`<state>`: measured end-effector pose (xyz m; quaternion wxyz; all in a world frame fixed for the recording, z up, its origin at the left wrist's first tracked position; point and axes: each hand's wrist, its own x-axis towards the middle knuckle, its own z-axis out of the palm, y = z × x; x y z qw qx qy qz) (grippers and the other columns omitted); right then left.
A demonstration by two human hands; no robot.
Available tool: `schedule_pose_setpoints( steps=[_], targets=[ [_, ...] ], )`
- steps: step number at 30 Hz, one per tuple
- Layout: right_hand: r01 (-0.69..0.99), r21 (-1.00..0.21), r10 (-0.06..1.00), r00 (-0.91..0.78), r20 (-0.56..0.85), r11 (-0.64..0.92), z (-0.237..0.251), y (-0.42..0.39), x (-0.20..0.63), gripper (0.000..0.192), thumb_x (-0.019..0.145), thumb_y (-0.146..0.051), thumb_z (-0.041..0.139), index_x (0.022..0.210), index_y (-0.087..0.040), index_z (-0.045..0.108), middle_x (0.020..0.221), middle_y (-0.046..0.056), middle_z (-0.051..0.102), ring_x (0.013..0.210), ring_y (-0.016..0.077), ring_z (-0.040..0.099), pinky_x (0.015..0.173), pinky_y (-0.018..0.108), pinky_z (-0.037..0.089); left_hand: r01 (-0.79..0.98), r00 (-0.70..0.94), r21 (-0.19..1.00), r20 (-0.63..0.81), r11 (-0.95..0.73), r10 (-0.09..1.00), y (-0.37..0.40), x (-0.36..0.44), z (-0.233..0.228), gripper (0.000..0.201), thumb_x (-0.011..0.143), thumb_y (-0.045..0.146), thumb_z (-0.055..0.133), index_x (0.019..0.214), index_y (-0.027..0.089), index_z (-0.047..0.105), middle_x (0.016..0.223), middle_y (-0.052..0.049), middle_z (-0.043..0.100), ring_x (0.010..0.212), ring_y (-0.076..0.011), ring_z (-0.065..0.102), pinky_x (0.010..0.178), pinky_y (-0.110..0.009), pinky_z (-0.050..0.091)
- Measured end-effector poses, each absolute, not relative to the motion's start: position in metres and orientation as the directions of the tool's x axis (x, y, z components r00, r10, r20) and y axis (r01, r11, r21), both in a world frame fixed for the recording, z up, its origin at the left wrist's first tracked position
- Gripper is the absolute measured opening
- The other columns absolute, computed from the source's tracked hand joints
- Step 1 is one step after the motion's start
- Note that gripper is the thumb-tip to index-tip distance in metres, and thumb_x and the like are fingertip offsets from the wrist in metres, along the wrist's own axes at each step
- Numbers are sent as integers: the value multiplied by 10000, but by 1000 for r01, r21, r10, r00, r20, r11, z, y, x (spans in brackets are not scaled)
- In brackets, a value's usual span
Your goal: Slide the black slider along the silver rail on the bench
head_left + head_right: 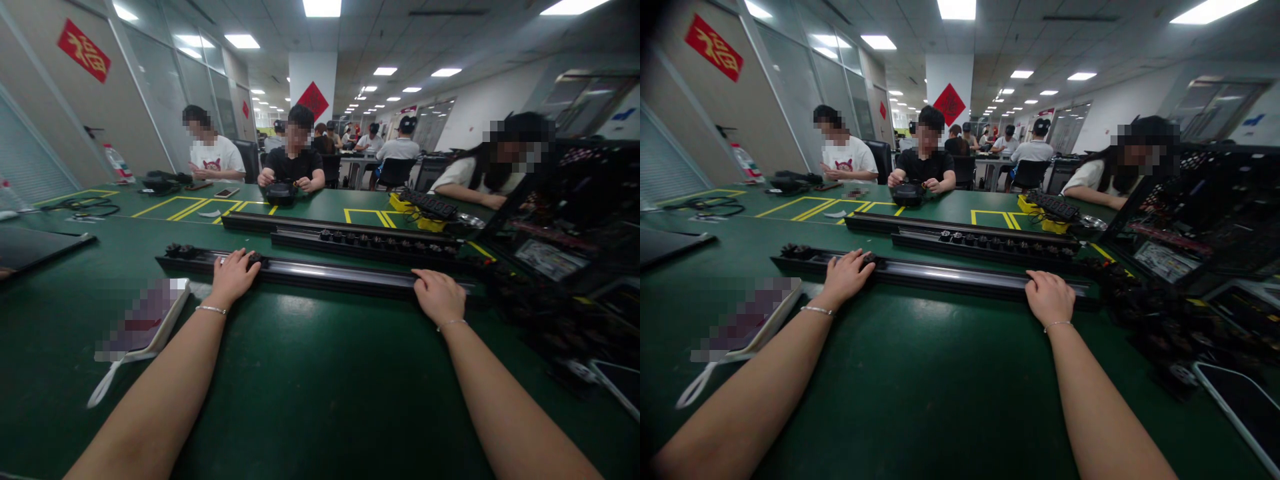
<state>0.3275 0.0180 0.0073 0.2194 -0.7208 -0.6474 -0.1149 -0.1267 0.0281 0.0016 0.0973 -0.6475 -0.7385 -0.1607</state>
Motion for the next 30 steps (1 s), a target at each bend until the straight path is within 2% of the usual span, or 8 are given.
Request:
schedule_pose_setpoints(
  steps=[5, 20, 30],
  targets=[
    [983, -180, 886, 124, 447, -47, 7, 18, 328, 401, 825, -274, 346, 1096, -261, 641, 1144, 34, 632, 1079, 237, 490, 896, 420, 356, 991, -129, 86, 354, 105, 926, 29, -124, 1, 552, 860, 503, 285, 1298, 227, 478, 1406, -78, 428, 1304, -245, 351, 1064, -474, 223],
    [981, -181, 888, 140, 438, -65, 8, 18, 328, 407, 822, -280, 345, 1106, -276, 637, 1154, 25, 627, 1082, 238, 489, 897, 425, 360, 994, -92, 80, 328, 70, 940, 28, -122, 2, 541, 869, 517, 251, 1317, 284, 448, 1432, -52, 392, 1323, -250, 319, 1065, -517, 185],
    [983, -173, 889, 136, 437, -65, 9, 18, 327, 405, 821, -271, 351, 1104, -275, 641, 1153, 25, 628, 1083, 235, 492, 885, 410, 371, 999, -47, 27, 344, 41, 938, 27, -115, 4, 535, 877, 494, 258, 1320, 263, 451, 1416, -69, 414, 1323, -251, 322, 1059, -485, 213]
  ],
)
